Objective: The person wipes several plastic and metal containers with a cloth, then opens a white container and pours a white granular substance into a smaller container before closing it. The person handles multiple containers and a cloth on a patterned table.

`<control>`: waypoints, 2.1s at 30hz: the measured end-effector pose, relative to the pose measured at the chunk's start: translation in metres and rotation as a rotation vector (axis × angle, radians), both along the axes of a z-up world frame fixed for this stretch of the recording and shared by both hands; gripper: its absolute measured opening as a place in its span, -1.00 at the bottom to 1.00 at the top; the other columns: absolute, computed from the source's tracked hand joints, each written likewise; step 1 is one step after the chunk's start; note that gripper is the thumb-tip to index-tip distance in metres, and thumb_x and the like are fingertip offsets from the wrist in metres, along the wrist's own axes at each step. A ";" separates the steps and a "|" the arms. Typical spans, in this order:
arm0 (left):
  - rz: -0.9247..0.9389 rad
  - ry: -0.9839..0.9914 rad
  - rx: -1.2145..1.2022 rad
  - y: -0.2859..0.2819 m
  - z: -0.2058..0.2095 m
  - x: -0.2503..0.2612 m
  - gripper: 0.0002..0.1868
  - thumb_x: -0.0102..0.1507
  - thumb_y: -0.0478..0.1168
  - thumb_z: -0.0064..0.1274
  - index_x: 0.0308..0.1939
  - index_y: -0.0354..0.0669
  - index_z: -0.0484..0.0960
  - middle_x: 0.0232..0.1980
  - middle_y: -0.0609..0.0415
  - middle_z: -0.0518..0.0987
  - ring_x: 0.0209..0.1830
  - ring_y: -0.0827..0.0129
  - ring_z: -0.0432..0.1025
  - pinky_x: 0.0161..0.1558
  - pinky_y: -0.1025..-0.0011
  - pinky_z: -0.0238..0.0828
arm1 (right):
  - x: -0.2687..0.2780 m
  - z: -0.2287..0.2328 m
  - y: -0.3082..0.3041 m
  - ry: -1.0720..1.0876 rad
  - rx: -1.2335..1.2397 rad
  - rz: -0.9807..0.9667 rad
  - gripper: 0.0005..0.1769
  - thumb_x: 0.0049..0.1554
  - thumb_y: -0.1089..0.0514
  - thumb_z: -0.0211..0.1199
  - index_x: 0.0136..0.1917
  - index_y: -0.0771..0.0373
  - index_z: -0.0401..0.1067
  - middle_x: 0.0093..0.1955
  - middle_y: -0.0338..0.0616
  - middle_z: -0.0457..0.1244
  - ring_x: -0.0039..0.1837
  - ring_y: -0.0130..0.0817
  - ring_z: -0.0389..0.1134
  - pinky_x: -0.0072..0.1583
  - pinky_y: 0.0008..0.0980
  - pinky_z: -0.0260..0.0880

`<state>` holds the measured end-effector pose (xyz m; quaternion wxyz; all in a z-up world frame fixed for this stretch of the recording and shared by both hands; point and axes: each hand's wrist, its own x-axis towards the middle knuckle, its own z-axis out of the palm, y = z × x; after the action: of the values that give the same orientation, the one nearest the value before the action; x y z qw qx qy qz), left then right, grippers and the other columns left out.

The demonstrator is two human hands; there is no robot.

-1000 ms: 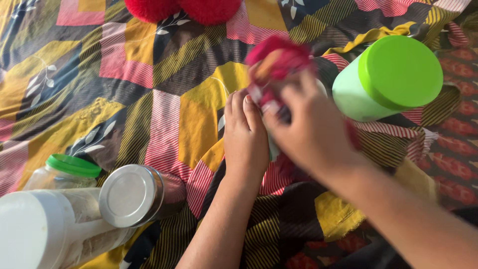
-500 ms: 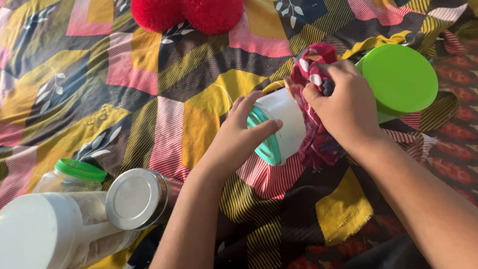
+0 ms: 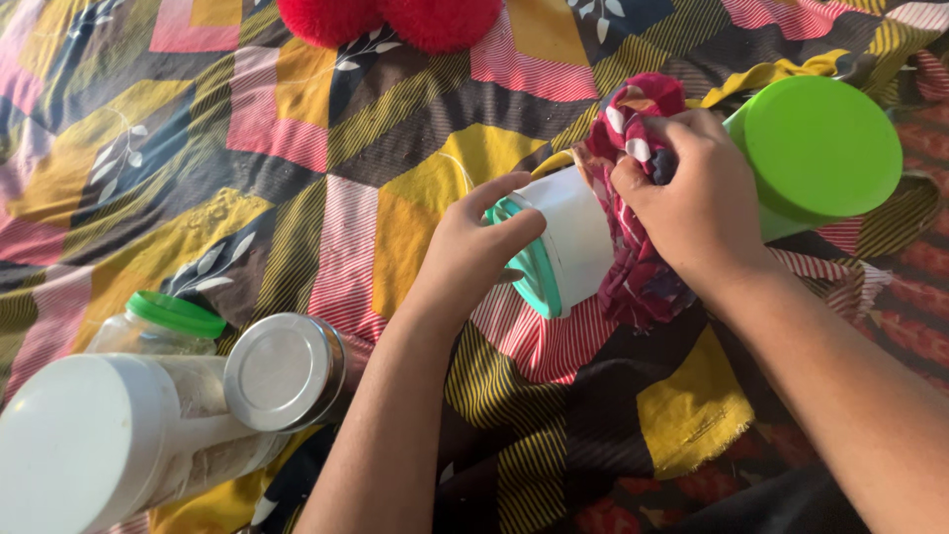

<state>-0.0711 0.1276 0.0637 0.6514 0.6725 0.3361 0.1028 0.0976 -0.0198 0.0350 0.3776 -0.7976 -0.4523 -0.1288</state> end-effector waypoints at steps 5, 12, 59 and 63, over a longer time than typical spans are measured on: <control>0.095 -0.029 -0.012 -0.005 -0.007 0.001 -0.36 -0.03 -0.11 0.17 0.17 -0.11 0.57 -0.08 -0.03 0.64 -0.18 0.32 0.58 -0.34 0.34 0.59 | -0.007 -0.001 0.001 -0.037 -0.025 0.006 -0.67 0.20 0.11 0.39 0.14 0.36 0.51 0.15 0.06 0.30 0.15 0.03 0.38 0.15 -0.11 0.39; 0.058 -0.206 -0.078 0.001 -0.013 -0.011 -0.32 -0.02 -0.19 0.17 0.21 0.03 0.39 0.13 -0.01 0.53 -0.09 0.29 0.54 -0.36 0.31 0.58 | -0.013 0.000 0.003 -0.033 -0.037 0.010 -0.59 0.19 0.08 0.38 0.23 0.35 0.50 0.17 0.03 0.29 0.13 0.01 0.38 0.13 -0.10 0.39; 0.148 -0.079 0.922 -0.071 0.048 0.012 0.01 0.02 -0.07 0.38 0.49 0.02 0.20 0.46 -0.40 0.32 0.31 -0.38 0.32 0.12 0.00 0.45 | -0.003 0.015 0.001 1.092 0.334 0.050 -0.84 0.20 0.12 0.19 0.02 0.22 0.42 -0.13 -0.31 0.24 -0.17 -0.57 0.23 -0.13 -0.48 0.24; 0.101 -0.147 0.997 -0.073 0.054 0.011 -0.15 0.20 -0.22 0.17 0.55 0.08 0.18 0.49 -0.44 0.33 0.40 -0.36 0.34 0.16 0.02 0.47 | -0.001 0.024 -0.010 1.282 0.292 0.072 -0.80 0.23 0.06 0.14 0.00 0.20 0.47 -0.12 -0.29 0.34 -0.14 -0.58 0.34 -0.12 -0.51 0.32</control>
<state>-0.0601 0.0545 0.1178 0.2672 0.8756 0.2313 0.3293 0.0965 -0.0298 0.0590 0.6805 -0.6413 -0.1421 0.3247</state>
